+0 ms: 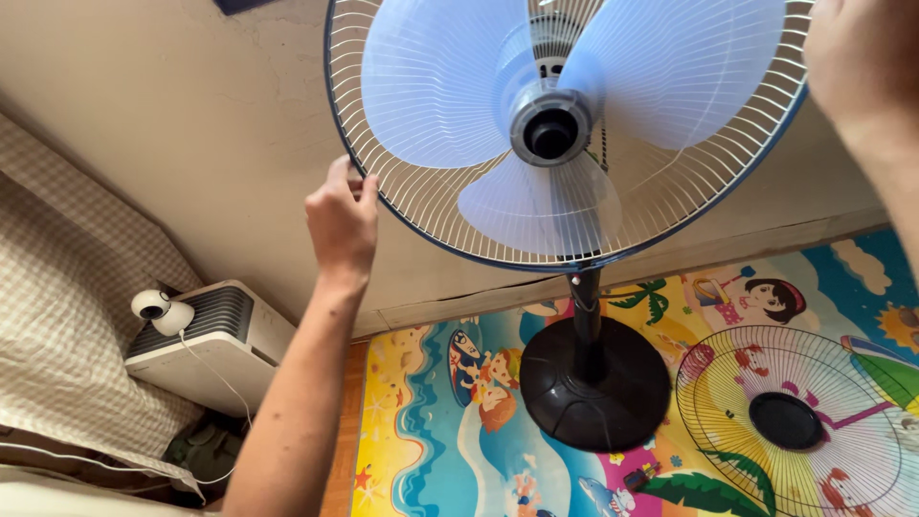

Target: The person assembles a standing electric fan by attaching the front wire cage, then the rear wire cage, and finally securing the central hub cap. The person uses both hands to align and snap the components into place.

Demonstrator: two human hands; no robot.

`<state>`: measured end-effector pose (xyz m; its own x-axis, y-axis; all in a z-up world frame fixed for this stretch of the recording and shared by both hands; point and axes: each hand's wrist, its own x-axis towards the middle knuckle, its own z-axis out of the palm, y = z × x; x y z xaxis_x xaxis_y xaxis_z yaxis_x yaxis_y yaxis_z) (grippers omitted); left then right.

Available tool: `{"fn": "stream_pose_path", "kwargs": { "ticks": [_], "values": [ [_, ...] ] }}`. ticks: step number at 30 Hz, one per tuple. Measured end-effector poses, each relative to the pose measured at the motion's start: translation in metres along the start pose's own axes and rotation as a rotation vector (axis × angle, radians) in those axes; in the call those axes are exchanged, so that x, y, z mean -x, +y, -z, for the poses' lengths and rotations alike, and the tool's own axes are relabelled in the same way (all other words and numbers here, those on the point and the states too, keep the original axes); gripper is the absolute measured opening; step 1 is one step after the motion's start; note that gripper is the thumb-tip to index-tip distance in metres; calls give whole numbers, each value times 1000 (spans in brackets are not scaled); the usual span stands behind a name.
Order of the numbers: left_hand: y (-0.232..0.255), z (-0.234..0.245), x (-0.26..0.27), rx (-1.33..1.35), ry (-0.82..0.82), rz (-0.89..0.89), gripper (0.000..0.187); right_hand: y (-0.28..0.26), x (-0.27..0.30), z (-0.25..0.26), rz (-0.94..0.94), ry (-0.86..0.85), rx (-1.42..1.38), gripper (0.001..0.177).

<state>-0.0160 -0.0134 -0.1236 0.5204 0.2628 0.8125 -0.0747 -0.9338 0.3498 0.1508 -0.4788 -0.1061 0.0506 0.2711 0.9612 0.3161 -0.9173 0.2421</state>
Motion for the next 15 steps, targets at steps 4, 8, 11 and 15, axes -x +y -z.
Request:
{"fn": "stream_pose_path", "kwargs": {
  "ticks": [4, 8, 11, 15],
  "values": [
    [-9, -24, 28, 95, -10, 102, 27, 0, 28, -2, -105, -85, -51, 18],
    [-13, -41, 50, 252, -94, 297, 27, -11, 63, -8, -271, -256, -199, 19],
    [-11, -51, 61, 270, -102, 386, 26, -20, 86, -10, -434, -356, -341, 24],
    [-11, -60, 67, 145, -10, 306, 23, -43, 108, -15, -505, -330, -366, 23]
  ]
}}
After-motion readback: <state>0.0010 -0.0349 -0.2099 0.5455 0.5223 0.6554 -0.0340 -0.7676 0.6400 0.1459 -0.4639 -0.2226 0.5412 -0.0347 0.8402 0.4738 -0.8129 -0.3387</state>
